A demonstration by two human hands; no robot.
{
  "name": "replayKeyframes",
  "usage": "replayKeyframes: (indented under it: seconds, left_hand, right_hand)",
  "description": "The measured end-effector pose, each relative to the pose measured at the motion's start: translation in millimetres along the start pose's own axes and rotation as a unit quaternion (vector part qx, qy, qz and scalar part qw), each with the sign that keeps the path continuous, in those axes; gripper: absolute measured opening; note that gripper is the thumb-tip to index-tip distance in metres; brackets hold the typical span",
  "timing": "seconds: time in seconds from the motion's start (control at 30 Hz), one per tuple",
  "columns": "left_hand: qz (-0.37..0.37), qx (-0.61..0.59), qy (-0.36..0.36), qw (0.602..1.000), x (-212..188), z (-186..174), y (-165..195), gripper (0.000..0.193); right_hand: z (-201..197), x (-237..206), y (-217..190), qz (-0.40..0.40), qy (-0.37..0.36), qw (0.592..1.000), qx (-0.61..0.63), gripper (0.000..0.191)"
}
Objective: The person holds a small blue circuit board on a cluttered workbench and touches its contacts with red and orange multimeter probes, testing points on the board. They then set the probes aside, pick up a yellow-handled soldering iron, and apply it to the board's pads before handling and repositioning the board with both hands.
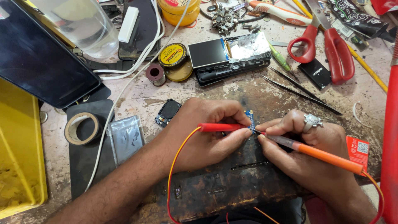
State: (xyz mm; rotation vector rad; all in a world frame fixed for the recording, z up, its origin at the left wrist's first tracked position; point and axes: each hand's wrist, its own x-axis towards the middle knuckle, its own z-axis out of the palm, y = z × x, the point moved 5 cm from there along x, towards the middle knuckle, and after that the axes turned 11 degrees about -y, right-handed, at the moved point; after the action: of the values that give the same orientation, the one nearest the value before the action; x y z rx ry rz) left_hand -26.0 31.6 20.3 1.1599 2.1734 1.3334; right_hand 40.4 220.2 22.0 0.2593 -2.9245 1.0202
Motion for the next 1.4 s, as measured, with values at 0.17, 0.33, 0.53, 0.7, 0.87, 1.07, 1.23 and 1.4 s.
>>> replayKeyframes:
  seconds: [0.17,0.33,0.53,0.7,0.87,1.07,1.23,1.4]
  left_hand:
    - [-0.003,0.0,-0.003,1.0,0.1,0.0,-0.5,0.022]
    - [-0.001,-0.005,-0.001,1.0,0.0,0.2,-0.5,0.022]
    - [-0.001,0.001,-0.005,1.0,-0.1,0.0,0.1,0.022]
    - [0.001,0.005,-0.003,1.0,0.2,-0.4,0.4,0.022]
    - [0.01,0.004,-0.003,1.0,0.2,-0.2,1.1,0.021]
    - [0.012,0.006,-0.001,1.0,-0.3,-0.6,1.3,0.021]
    - [0.016,0.008,-0.001,1.0,0.1,-1.3,1.1,0.021]
    - [0.03,0.01,0.002,1.0,-0.9,-1.6,1.9,0.021]
  right_hand:
    - [0.3,-0.3,0.5,-0.002,0.0,1.0,0.005,0.019]
    - [0.6,-0.3,-0.1,-0.005,0.001,1.0,0.005,0.019]
    - [-0.1,-0.1,-1.0,-0.007,0.002,1.0,-0.001,0.02]
    - [0.1,0.5,-1.1,-0.006,0.002,1.0,0.005,0.019]
    - [-0.2,0.2,-0.9,0.001,0.001,1.0,-0.002,0.02]
    - [-0.3,0.1,-0.1,-0.002,0.003,1.0,0.008,0.02]
    - [0.3,-0.4,1.0,-0.001,0.002,1.0,0.017,0.019]
    - [0.8,-0.3,0.0,-0.007,0.004,1.0,0.025,0.019]
